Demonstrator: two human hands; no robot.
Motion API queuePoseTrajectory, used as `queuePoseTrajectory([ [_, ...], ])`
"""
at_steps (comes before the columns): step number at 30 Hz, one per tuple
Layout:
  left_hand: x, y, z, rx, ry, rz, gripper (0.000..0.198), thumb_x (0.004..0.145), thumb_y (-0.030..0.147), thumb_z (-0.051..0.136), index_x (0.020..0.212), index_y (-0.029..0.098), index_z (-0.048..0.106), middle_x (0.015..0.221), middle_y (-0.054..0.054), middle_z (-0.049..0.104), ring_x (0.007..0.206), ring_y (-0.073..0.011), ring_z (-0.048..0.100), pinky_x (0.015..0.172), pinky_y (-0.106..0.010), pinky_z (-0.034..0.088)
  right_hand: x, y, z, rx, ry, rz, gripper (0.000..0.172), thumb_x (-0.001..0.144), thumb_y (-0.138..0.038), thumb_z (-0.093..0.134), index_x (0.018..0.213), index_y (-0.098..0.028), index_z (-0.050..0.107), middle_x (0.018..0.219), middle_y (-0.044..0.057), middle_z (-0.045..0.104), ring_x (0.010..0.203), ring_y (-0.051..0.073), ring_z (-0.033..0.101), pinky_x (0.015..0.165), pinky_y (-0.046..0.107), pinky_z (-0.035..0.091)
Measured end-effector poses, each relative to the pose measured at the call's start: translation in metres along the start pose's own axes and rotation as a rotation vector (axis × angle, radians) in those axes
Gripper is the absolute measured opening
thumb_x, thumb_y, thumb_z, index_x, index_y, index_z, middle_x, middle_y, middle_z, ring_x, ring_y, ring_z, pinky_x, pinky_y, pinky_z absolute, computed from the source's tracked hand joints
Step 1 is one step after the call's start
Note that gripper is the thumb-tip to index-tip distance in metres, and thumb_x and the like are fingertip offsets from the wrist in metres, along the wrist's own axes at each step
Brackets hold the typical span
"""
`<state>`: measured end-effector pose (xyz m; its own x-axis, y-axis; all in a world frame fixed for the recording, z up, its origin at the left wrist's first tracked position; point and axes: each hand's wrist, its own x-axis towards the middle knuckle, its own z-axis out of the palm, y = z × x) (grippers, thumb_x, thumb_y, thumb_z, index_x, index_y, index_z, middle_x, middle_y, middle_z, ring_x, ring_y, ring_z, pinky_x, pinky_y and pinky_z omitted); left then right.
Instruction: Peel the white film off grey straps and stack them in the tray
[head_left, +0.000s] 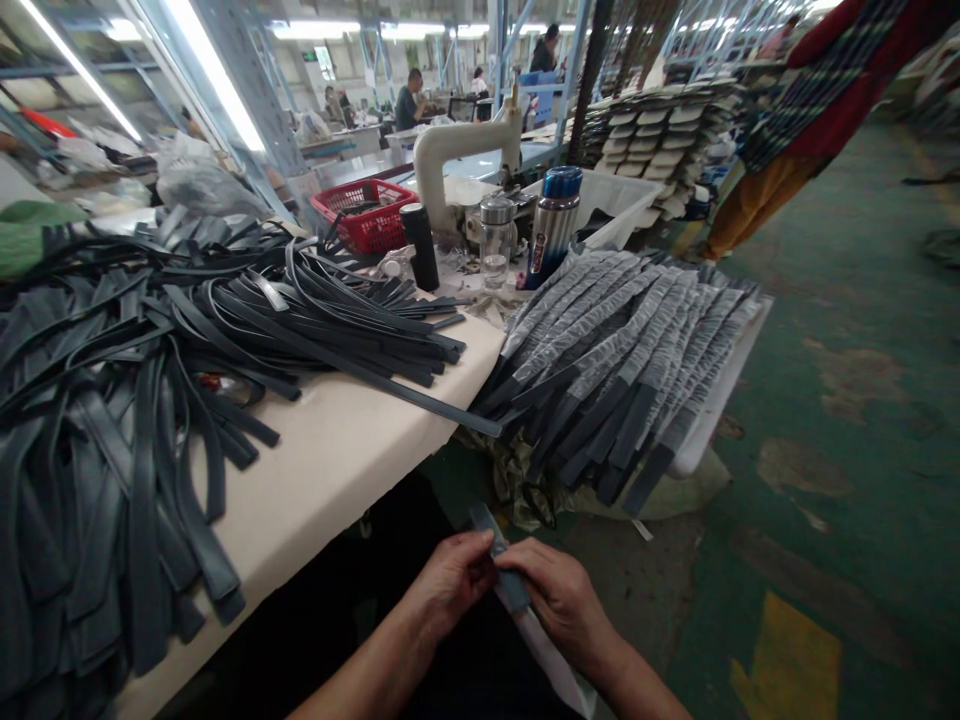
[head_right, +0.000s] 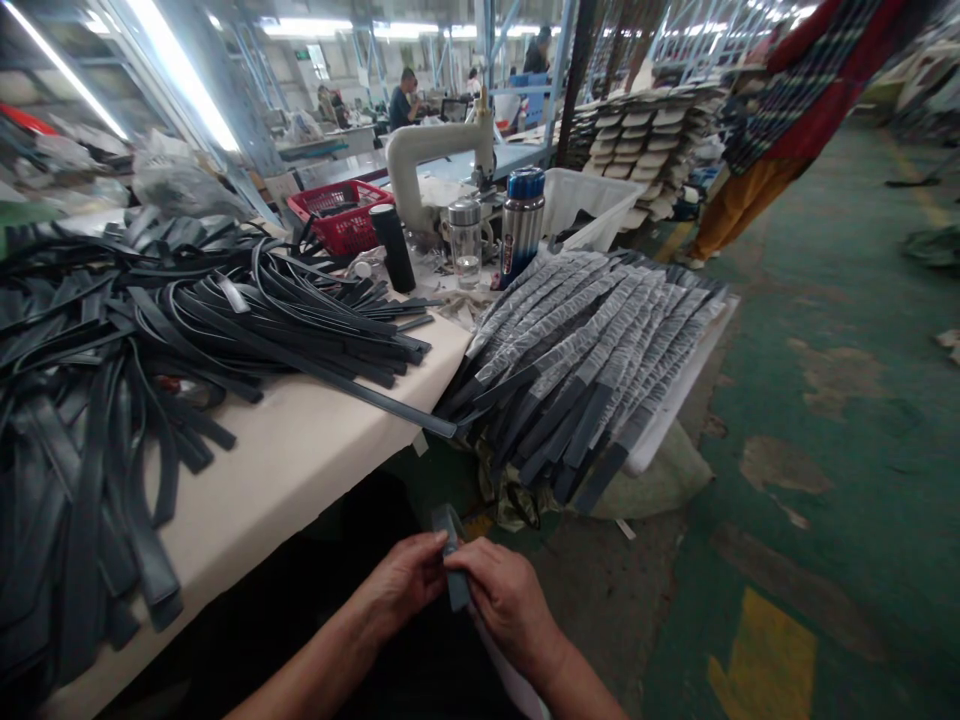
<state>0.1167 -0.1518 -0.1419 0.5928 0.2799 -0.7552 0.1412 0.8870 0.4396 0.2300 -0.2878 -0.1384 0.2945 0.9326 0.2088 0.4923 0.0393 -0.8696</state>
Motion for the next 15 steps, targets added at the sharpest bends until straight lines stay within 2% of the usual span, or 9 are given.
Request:
queuePoseTrajectory([
  [3,-0.005,-0.003,0.003,-0.020,-0.050,0.001,0.028,0.062,0.029,0.088,0.075,0.012,0.070,0.069,-0.004,0.071,0.066,-0.0144,0.066,0.065,-0.024,0.052,0.007,0.009,0.005,-0.136,0.130,-0.016,0.025,0.095,-0.022,0.051,0.113,-0.026,0.068,0.103,0.008,0.066,0.094,0.020,0.064,0.080,0.030,0.051],
  [5,-0.009,-0.004,0.005,-0.042,-0.093,0.010,0.027,0.063,0.026,0.086,0.079,0.010,0.071,0.073,-0.006,0.071,0.070,-0.0162,0.067,0.068,-0.026,0.053,0.011,0.010,0.005,-0.212,0.198,-0.076,0.027,0.093,-0.021,0.054,0.117,-0.028,0.067,0.118,0.010,0.063,0.111,0.024,0.059,0.092,0.036,0.048],
  [7,-0.012,-0.005,0.007,-0.084,-0.127,0.012,0.022,0.066,0.021,0.082,0.081,0.010,0.071,0.075,-0.006,0.072,0.071,-0.0157,0.067,0.068,-0.026,0.053,0.013,0.005,0.002,-0.168,0.184,-0.161,0.028,0.094,-0.020,0.053,0.117,-0.030,0.066,0.124,0.008,0.063,0.118,0.025,0.057,0.105,0.043,0.040],
  [8,-0.013,-0.004,0.009,-0.109,-0.140,0.001,0.018,0.070,0.020,0.078,0.083,0.010,0.071,0.074,-0.005,0.071,0.068,-0.0146,0.066,0.067,-0.025,0.053,0.014,0.000,-0.001,-0.093,0.150,-0.176,0.026,0.095,-0.020,0.052,0.115,-0.029,0.066,0.120,0.007,0.066,0.116,0.024,0.059,0.107,0.043,0.038],
  [10,-0.012,-0.002,0.011,-0.163,-0.155,-0.033,0.016,0.079,0.021,0.068,0.089,0.009,0.070,0.077,-0.006,0.072,0.068,-0.0144,0.067,0.067,-0.026,0.054,0.011,-0.014,-0.011,0.095,0.048,-0.118,0.020,0.097,-0.023,0.049,0.106,-0.027,0.066,0.105,0.005,0.071,0.103,0.021,0.064,0.102,0.039,0.043],
  [13,0.001,0.007,0.011,-0.273,-0.084,-0.029,0.023,0.092,0.027,0.055,0.097,0.008,0.067,0.093,-0.014,0.074,0.076,-0.0189,0.071,0.071,-0.030,0.056,-0.003,-0.033,-0.030,0.236,-0.139,0.116,0.023,0.097,-0.032,0.048,0.094,-0.024,0.069,0.088,0.005,0.071,0.085,0.020,0.066,0.083,0.030,0.049],
  [15,0.015,0.013,0.008,-0.333,0.012,0.029,0.020,0.095,0.027,0.053,0.097,0.010,0.064,0.093,-0.012,0.074,0.077,-0.0172,0.071,0.072,-0.029,0.056,-0.023,-0.034,-0.044,0.201,-0.281,0.309,0.024,0.094,-0.032,0.051,0.086,-0.022,0.071,0.080,0.004,0.069,0.078,0.019,0.064,0.077,0.027,0.047],
])
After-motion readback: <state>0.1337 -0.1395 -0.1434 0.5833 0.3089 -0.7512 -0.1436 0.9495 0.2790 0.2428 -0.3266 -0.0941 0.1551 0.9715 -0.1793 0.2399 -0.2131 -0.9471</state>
